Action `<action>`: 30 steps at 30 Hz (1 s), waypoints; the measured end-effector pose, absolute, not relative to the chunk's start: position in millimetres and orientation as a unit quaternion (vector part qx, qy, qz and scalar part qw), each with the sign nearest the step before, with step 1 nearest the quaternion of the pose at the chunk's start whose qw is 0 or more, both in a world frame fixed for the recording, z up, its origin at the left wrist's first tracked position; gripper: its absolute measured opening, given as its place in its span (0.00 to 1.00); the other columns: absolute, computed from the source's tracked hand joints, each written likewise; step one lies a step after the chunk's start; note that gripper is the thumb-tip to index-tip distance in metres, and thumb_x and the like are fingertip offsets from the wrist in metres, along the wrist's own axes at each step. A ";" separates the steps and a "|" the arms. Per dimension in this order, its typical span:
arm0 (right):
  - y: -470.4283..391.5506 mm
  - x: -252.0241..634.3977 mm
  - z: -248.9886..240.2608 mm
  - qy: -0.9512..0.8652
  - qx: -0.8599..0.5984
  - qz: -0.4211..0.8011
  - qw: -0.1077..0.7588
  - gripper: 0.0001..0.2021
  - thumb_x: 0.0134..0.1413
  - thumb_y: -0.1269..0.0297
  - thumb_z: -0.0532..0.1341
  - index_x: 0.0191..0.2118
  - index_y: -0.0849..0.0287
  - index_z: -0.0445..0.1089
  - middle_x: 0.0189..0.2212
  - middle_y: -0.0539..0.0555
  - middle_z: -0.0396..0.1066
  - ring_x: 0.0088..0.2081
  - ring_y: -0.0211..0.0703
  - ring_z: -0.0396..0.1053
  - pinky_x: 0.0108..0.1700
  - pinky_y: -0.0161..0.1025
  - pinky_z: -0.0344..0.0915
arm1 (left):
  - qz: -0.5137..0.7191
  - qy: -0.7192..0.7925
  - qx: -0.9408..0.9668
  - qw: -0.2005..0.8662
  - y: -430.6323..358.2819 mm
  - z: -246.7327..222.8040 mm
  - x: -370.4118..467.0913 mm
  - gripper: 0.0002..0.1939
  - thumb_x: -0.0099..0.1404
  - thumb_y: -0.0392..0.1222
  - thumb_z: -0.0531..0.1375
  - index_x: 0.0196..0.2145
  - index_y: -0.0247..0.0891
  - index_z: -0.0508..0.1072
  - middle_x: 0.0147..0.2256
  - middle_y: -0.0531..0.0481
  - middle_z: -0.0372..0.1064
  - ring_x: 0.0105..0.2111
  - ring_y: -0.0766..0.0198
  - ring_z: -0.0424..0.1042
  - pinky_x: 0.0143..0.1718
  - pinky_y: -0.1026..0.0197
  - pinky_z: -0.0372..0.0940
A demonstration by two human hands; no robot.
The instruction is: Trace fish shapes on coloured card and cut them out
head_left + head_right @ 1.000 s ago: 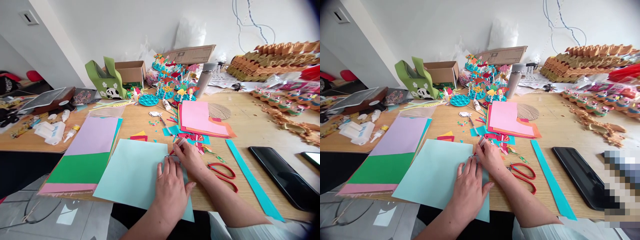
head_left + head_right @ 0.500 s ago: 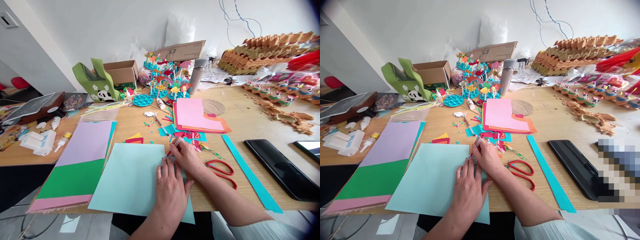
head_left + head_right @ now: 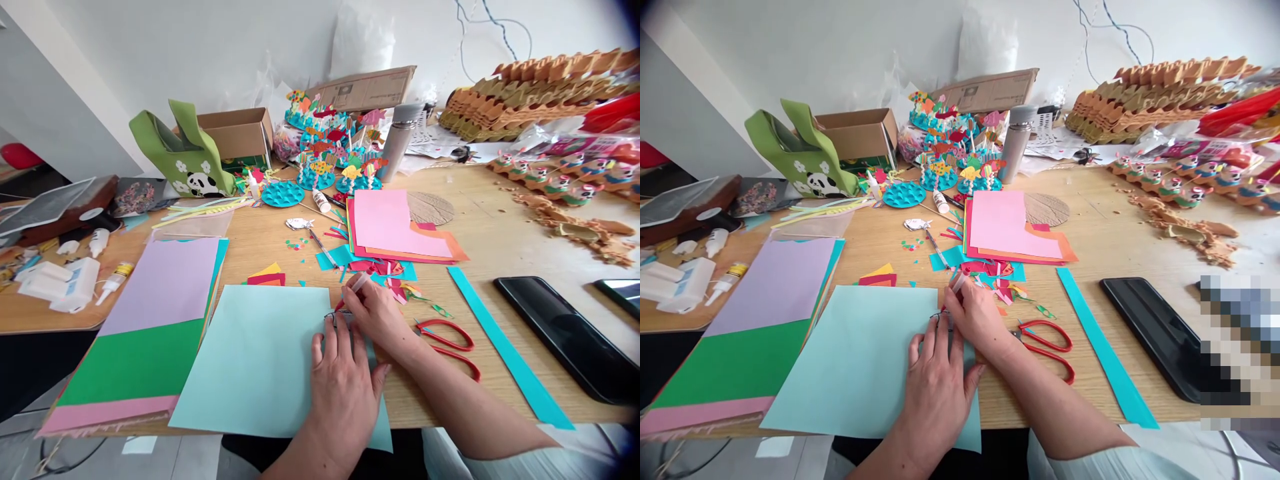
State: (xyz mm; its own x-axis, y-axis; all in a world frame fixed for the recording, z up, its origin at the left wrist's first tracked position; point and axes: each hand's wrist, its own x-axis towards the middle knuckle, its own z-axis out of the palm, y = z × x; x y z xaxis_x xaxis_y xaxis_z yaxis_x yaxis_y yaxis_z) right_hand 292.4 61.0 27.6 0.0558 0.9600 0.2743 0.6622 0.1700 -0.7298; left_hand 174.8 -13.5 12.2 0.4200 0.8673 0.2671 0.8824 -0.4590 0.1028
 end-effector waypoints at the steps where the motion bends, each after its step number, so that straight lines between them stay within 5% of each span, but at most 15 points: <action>1: 61.0 292.5 27.5 -0.659 -0.614 0.192 0.389 0.09 0.58 0.64 0.52 0.26 0.56 0.58 0.17 0.45 0.60 0.18 0.35 0.55 0.24 0.34 0.53 | -0.141 -0.519 -0.843 0.026 -13.5 12.2 174.6 0.30 0.69 0.57 0.51 0.58 0.32 0.66 0.59 0.35 0.61 0.59 0.48 0.58 0.53 0.44 0.60; 30: 60.1 293.4 32.1 -0.646 -0.636 0.195 0.374 0.10 0.59 0.61 0.51 0.26 0.55 0.57 0.15 0.44 0.59 0.16 0.35 0.54 0.23 0.34 0.52 | -0.131 -0.517 -0.845 0.028 -12.9 12.9 174.2 0.30 0.70 0.58 0.48 0.58 0.32 0.66 0.59 0.35 0.61 0.59 0.48 0.59 0.54 0.44 0.59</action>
State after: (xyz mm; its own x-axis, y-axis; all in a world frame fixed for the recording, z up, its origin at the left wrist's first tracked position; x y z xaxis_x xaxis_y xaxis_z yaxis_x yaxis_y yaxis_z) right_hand 293.4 60.1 32.1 0.0902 0.9679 0.2348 0.6755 0.1138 -0.7285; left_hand 174.2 -12.9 12.9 0.4303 0.8669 0.2516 0.8818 -0.4633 0.0879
